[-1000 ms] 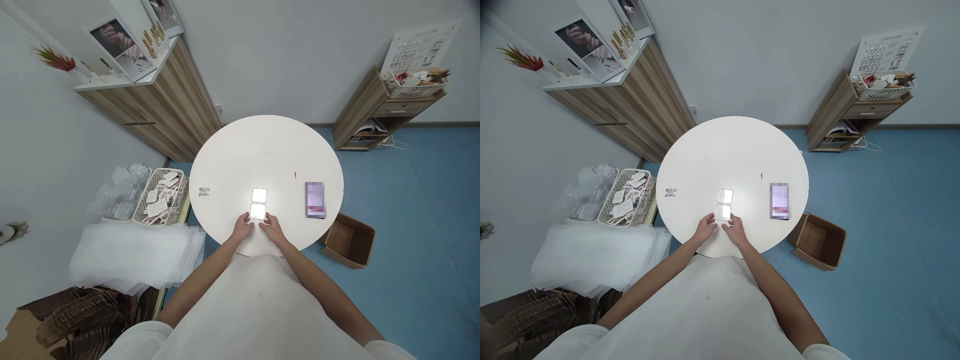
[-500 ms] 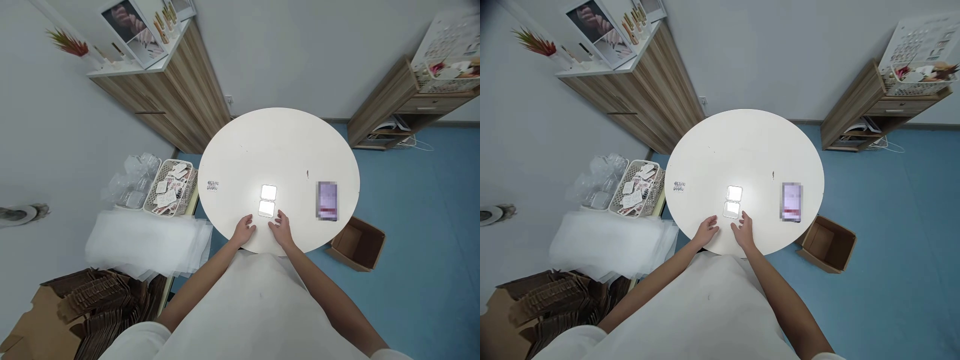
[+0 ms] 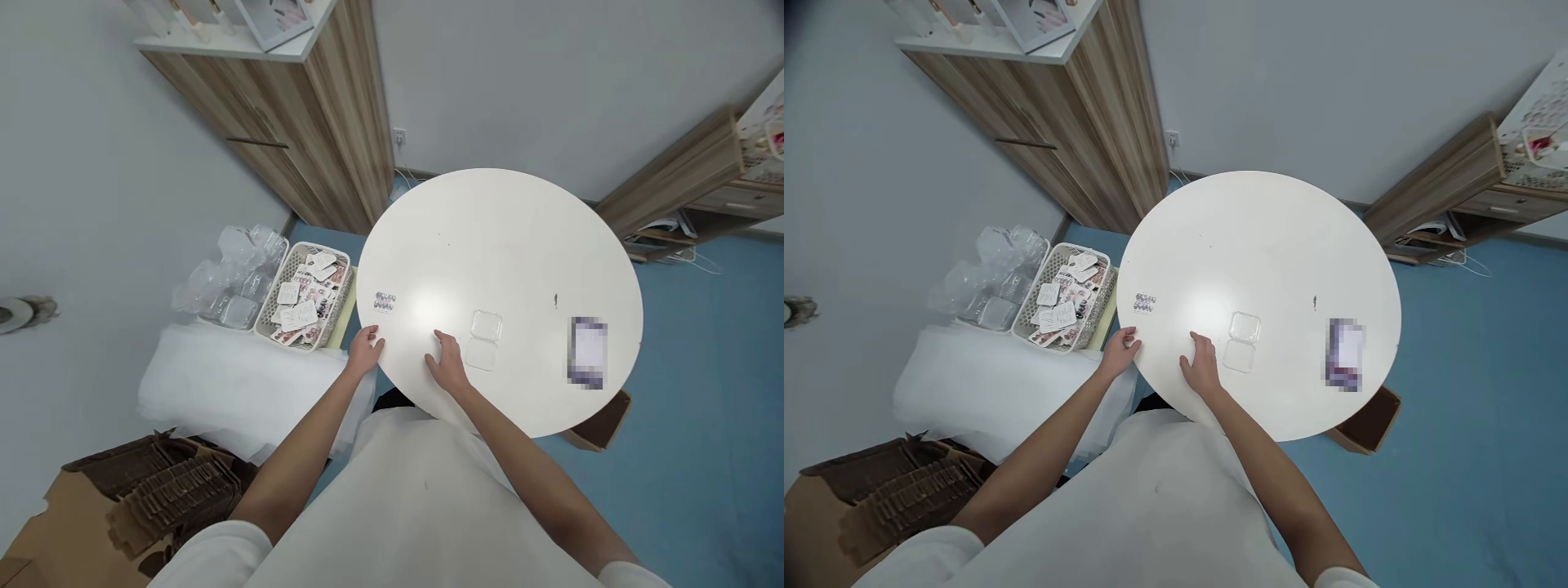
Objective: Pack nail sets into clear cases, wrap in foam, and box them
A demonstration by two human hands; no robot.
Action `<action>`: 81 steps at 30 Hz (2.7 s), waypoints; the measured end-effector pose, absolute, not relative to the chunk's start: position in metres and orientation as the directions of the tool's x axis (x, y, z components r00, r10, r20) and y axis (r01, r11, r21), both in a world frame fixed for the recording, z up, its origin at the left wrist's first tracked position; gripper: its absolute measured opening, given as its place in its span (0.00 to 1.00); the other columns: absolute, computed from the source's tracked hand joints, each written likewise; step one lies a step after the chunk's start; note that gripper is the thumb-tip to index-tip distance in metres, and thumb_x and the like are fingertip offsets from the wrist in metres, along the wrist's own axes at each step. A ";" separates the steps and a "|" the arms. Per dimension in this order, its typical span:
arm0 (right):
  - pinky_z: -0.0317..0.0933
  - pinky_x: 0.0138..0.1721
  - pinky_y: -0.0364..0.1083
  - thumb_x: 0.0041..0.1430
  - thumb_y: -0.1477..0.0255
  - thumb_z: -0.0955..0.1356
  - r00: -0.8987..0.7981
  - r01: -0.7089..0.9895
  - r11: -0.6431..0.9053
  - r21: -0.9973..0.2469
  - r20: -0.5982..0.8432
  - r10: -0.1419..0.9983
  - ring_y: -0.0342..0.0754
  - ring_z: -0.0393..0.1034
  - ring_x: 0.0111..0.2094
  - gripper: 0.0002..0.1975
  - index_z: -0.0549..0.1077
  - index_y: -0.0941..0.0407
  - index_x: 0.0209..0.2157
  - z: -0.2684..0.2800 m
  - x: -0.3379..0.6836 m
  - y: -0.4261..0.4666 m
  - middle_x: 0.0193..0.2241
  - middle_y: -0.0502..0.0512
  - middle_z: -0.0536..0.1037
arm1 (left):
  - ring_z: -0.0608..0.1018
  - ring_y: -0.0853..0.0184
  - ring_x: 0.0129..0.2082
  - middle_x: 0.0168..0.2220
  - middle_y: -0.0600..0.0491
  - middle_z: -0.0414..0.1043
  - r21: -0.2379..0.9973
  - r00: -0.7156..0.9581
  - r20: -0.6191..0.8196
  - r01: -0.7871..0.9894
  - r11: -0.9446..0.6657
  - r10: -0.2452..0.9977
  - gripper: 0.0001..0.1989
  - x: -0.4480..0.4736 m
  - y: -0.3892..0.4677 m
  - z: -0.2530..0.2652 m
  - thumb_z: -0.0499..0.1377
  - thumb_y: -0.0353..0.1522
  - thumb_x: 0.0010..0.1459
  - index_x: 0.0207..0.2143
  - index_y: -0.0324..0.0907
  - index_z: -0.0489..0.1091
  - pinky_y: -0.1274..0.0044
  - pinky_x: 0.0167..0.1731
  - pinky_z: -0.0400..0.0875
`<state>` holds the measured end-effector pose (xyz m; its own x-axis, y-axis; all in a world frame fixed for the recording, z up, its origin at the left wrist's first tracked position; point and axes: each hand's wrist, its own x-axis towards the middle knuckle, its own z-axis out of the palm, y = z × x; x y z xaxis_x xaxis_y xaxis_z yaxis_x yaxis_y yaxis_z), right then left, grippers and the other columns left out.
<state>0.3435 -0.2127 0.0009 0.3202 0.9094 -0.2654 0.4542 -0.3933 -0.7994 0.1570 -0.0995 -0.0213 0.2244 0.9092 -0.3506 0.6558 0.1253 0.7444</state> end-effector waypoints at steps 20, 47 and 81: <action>0.54 0.42 0.49 0.49 0.71 0.65 0.338 0.741 -0.485 -0.465 -0.367 0.867 0.52 0.56 0.45 0.28 0.53 0.53 0.53 -0.019 0.296 -0.071 0.45 0.58 0.61 | 0.68 0.61 0.42 0.43 0.47 0.59 0.519 0.552 -0.320 0.782 -0.345 0.770 0.33 0.168 0.002 -0.027 0.58 0.32 0.47 0.55 0.43 0.50 0.74 0.36 0.65; 0.58 0.47 0.52 0.47 0.78 0.63 0.189 0.510 -0.282 -0.812 -0.215 0.958 0.51 0.57 0.48 0.39 0.40 0.52 0.58 -0.008 0.350 -0.179 0.48 0.59 0.56 | 0.68 0.70 0.34 0.41 0.49 0.61 0.791 0.600 -0.139 0.546 -0.275 0.788 0.31 0.207 -0.109 -0.003 0.57 0.25 0.45 0.53 0.42 0.52 0.74 0.38 0.68; 0.56 0.47 0.53 0.46 0.73 0.66 0.261 0.658 -0.349 -0.668 -0.232 0.937 0.55 0.53 0.50 0.32 0.52 0.56 0.54 -0.033 0.465 -0.283 0.48 0.60 0.59 | 0.63 0.60 0.46 0.44 0.47 0.57 0.638 0.706 -0.315 0.652 -0.409 0.634 0.31 0.326 -0.187 -0.021 0.58 0.26 0.44 0.53 0.44 0.54 0.70 0.44 0.61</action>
